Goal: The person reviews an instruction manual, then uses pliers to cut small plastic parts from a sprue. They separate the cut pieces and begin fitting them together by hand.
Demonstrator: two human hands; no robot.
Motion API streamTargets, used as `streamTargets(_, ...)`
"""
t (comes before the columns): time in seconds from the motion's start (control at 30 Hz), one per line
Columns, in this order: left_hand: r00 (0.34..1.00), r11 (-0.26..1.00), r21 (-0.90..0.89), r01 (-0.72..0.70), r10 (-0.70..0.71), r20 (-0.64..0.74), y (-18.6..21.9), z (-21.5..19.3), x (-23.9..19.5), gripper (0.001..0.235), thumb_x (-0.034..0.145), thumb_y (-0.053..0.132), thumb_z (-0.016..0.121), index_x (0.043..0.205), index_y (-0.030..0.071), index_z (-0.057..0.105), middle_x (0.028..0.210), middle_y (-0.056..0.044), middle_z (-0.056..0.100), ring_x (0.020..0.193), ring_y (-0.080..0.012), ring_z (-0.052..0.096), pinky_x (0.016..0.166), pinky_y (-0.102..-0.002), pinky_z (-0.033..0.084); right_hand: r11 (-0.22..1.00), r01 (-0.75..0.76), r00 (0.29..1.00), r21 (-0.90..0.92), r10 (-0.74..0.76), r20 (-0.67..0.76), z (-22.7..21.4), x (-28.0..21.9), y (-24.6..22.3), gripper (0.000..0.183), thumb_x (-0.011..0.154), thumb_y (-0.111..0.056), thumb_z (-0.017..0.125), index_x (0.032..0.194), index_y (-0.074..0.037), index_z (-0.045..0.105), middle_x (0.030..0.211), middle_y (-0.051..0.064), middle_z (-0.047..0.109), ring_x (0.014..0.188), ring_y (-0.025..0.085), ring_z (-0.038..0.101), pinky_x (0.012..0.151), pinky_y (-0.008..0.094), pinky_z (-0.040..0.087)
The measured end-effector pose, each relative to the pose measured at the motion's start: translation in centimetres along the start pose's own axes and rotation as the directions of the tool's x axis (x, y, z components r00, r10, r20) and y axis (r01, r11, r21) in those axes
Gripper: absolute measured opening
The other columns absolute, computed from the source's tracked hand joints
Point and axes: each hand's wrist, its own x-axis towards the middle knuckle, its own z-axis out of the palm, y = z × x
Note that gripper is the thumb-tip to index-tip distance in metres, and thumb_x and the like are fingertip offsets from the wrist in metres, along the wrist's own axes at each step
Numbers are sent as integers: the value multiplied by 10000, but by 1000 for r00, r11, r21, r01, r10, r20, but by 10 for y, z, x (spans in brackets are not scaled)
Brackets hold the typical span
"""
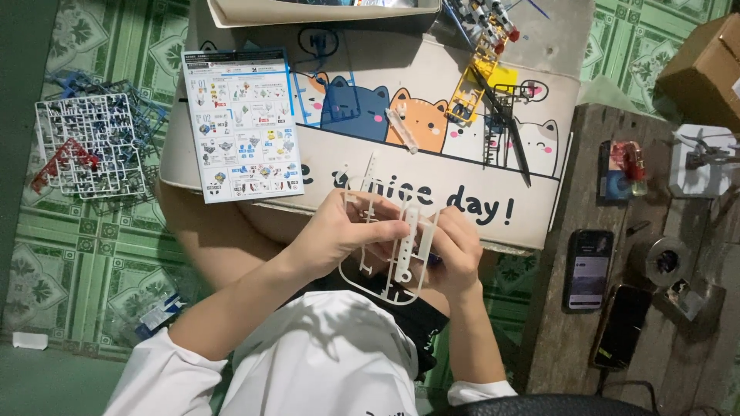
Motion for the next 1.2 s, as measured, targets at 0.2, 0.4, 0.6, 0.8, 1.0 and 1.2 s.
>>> streamTargets(0.2,1000,1000,1,2,-2,-4,-2,0,1,276,742,125,752,896,-87,663,745,-181,696,610,-201,688,574,-301,592,1000,10,1000,3,-10,-22,3,-8,6,173,782,-98,641,710,55,600,541,133,456,404,274,400,431,360,389)
streamTargets(0.4,999,999,-43,3,-5,-51,-8,-2,0,246,742,81,750,877,-103,657,722,-180,691,601,-206,686,573,-330,593,999,50,998,0,-50,-32,6,-16,11,153,777,-77,649,717,62,625,509,107,421,373,252,374,402,329,381)
streamTargets(0.6,968,995,-86,-41,18,-250,-32,-12,-4,247,716,79,769,851,-92,653,677,-159,679,559,-205,677,507,-314,590,966,-242,954,-85,253,158,-1,-43,4,179,727,-63,655,879,32,642,572,106,469,454,280,480,474,361,446)
streamTargets(0.8,894,977,-160,-144,59,-444,-65,-19,0,284,713,84,792,901,-93,673,711,-144,695,521,-156,651,458,-286,575,507,-744,648,435,706,286,15,-84,-11,378,816,-220,660,1087,40,618,803,169,704,706,190,632,579,320,510)
streamTargets(1.0,890,975,-185,-126,28,-455,-67,-19,19,342,707,102,783,939,-105,640,708,-156,664,552,-176,649,470,-282,578,468,-839,526,277,830,188,26,-84,0,128,757,-31,696,878,12,703,653,127,670,600,167,587,615,319,482)
streamTargets(1.2,945,947,-271,-174,83,-317,-56,-14,37,467,775,164,729,1149,-77,585,997,-158,659,861,-187,658,700,-295,585,461,-827,506,322,860,66,14,-64,25,170,837,-74,647,963,40,659,704,75,614,676,132,566,682,297,488)
